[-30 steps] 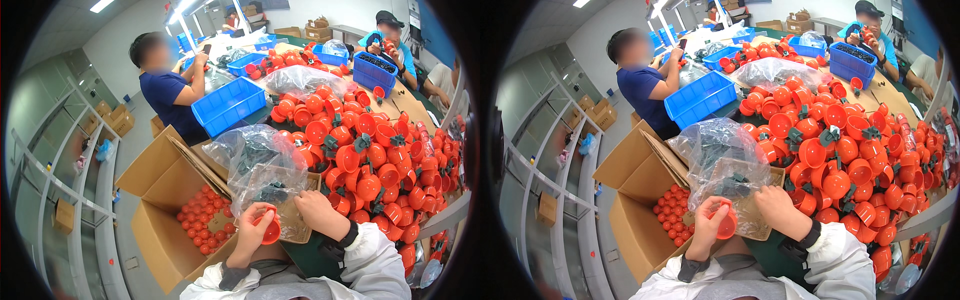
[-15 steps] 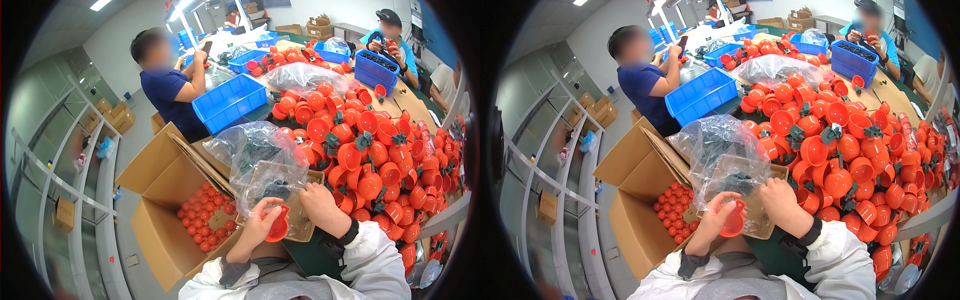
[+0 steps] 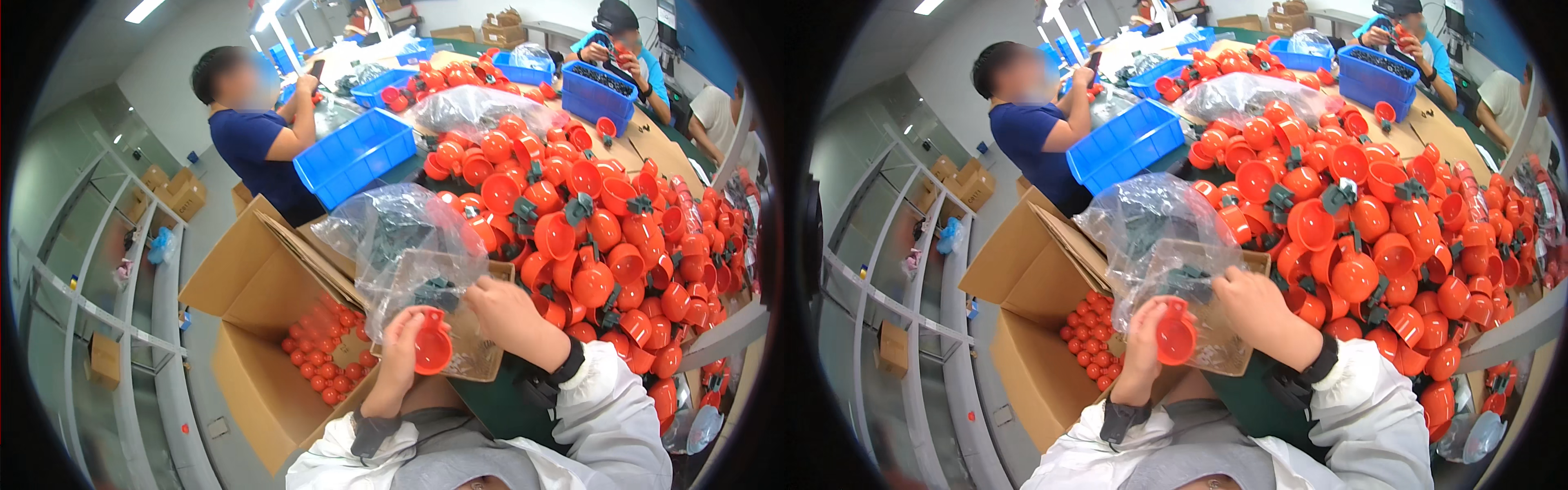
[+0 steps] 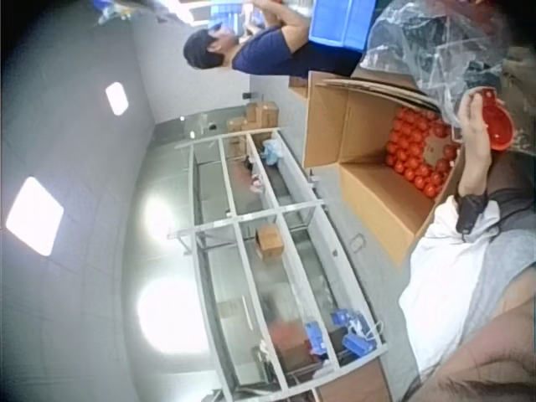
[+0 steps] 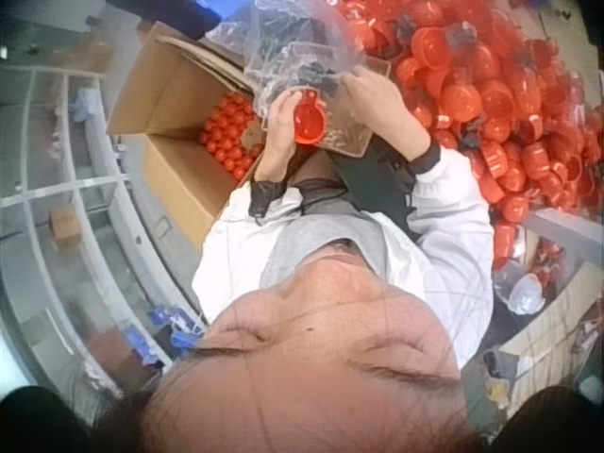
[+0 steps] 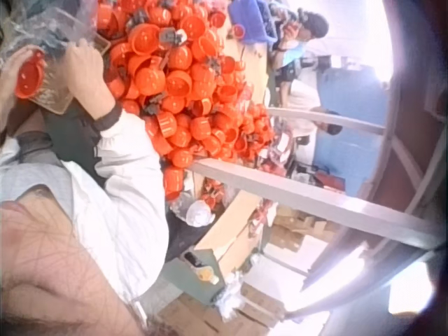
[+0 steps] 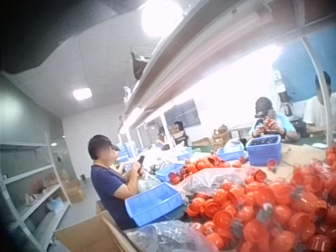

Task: Assembling red plastic apple-shaped items by attaching green stems and small black components, then placing them into a shipping box.

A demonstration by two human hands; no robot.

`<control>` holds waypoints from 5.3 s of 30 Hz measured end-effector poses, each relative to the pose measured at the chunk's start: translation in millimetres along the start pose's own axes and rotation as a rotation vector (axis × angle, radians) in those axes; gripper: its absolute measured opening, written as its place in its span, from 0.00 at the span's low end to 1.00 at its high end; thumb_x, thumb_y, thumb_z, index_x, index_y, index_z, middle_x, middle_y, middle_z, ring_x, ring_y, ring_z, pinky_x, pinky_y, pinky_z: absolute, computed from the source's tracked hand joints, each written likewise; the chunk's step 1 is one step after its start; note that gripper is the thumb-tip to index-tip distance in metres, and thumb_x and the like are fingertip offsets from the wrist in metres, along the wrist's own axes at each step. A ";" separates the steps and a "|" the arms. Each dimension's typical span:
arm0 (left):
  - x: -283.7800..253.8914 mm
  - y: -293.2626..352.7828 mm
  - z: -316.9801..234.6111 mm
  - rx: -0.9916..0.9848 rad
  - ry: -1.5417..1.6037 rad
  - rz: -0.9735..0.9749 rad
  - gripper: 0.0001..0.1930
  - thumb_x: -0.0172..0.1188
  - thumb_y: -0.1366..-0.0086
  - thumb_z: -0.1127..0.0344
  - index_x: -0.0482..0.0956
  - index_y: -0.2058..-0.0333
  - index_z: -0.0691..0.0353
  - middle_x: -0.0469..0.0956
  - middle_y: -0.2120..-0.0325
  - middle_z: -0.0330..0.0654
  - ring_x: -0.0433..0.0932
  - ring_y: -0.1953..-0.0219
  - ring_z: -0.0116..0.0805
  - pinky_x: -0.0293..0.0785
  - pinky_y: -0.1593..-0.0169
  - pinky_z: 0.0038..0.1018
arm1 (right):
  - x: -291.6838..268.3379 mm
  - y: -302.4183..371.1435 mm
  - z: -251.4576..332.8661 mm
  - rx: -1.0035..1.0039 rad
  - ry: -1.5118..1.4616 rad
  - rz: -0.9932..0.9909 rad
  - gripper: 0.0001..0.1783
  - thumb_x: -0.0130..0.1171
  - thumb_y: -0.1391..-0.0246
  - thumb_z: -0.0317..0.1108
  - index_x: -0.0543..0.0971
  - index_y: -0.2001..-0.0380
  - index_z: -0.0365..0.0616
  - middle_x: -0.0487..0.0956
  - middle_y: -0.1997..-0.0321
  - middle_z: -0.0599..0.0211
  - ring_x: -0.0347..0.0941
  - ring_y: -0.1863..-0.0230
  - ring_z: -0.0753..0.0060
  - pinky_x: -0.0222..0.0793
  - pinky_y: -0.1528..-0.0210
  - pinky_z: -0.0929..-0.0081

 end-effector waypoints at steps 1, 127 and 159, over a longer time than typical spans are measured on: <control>-1.0 0.1 -3.2 0.002 0.029 -0.017 0.12 0.43 0.34 0.65 0.70 0.59 0.67 0.78 0.70 0.48 0.78 0.69 0.32 0.75 0.64 0.25 | -10.3 -1.0 3.9 -0.036 0.096 -0.051 0.13 0.59 0.66 0.25 0.72 0.72 0.42 0.72 0.70 0.60 0.72 0.67 0.59 0.67 0.65 0.69; 0.5 6.2 5.6 -0.131 0.042 0.208 0.23 0.37 0.34 0.58 0.70 0.53 0.72 0.77 0.63 0.46 0.76 0.62 0.28 0.71 0.57 0.21 | -21.9 0.8 25.7 -0.159 -0.578 0.029 0.28 0.55 0.57 0.17 0.70 0.48 0.42 0.70 0.53 0.56 0.69 0.53 0.56 0.67 0.53 0.69; 17.0 20.9 -44.8 0.236 -0.302 0.239 0.27 0.67 0.50 0.65 0.65 0.53 0.65 0.73 0.61 0.40 0.73 0.59 0.29 0.69 0.53 0.24 | -24.8 12.2 41.2 -0.221 -0.629 0.064 0.28 0.61 0.58 0.23 0.72 0.49 0.47 0.70 0.64 0.60 0.71 0.66 0.60 0.68 0.65 0.71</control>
Point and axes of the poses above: each hand's wrist, its own y-axis away from the middle knuckle, its own x-axis out of the palm, z = x × y, the point moved 7 cm from there along -y, towards the middle knuckle
